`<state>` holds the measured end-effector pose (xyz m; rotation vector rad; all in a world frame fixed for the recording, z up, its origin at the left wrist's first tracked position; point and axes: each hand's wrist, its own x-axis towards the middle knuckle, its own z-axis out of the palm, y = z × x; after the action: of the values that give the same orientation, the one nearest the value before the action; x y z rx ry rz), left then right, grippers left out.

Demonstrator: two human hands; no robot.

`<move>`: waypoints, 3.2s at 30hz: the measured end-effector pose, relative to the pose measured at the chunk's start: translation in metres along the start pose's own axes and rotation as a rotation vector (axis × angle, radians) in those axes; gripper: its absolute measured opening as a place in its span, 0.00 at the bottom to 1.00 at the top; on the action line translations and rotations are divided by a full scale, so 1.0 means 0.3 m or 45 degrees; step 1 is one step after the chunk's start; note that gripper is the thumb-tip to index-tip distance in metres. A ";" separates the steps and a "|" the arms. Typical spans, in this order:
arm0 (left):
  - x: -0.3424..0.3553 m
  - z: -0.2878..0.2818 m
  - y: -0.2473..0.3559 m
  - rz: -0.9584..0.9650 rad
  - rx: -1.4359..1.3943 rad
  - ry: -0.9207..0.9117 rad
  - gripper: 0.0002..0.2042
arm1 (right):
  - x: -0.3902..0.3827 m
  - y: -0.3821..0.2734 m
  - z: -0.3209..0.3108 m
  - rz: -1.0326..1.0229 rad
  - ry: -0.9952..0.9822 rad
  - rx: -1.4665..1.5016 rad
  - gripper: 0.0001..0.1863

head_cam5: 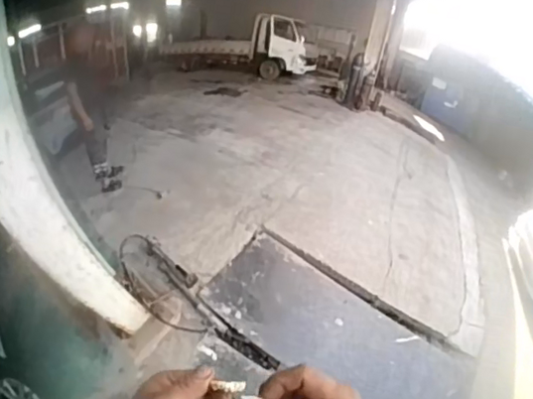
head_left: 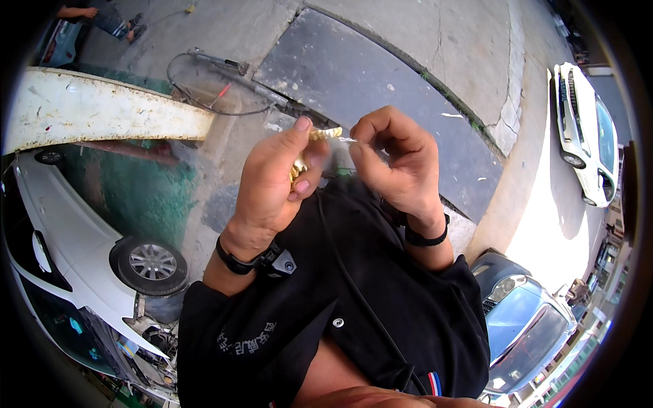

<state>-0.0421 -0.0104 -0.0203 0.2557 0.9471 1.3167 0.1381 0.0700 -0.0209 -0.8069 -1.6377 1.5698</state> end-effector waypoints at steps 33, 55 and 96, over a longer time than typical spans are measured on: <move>0.025 -0.011 0.009 0.098 0.141 -0.010 0.15 | 0.052 0.035 0.056 0.244 0.036 0.412 0.05; 0.023 -0.010 -0.047 0.125 0.397 -0.118 0.13 | 0.013 0.064 0.007 0.385 0.087 0.547 0.04; 0.001 -0.020 -0.038 0.182 0.354 -0.098 0.15 | 0.006 0.067 0.013 -0.688 0.167 -0.562 0.11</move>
<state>-0.0383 -0.0156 -0.0315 0.5934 1.0612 1.2929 0.1333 0.0706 -0.0407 -0.5927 -1.9275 0.7800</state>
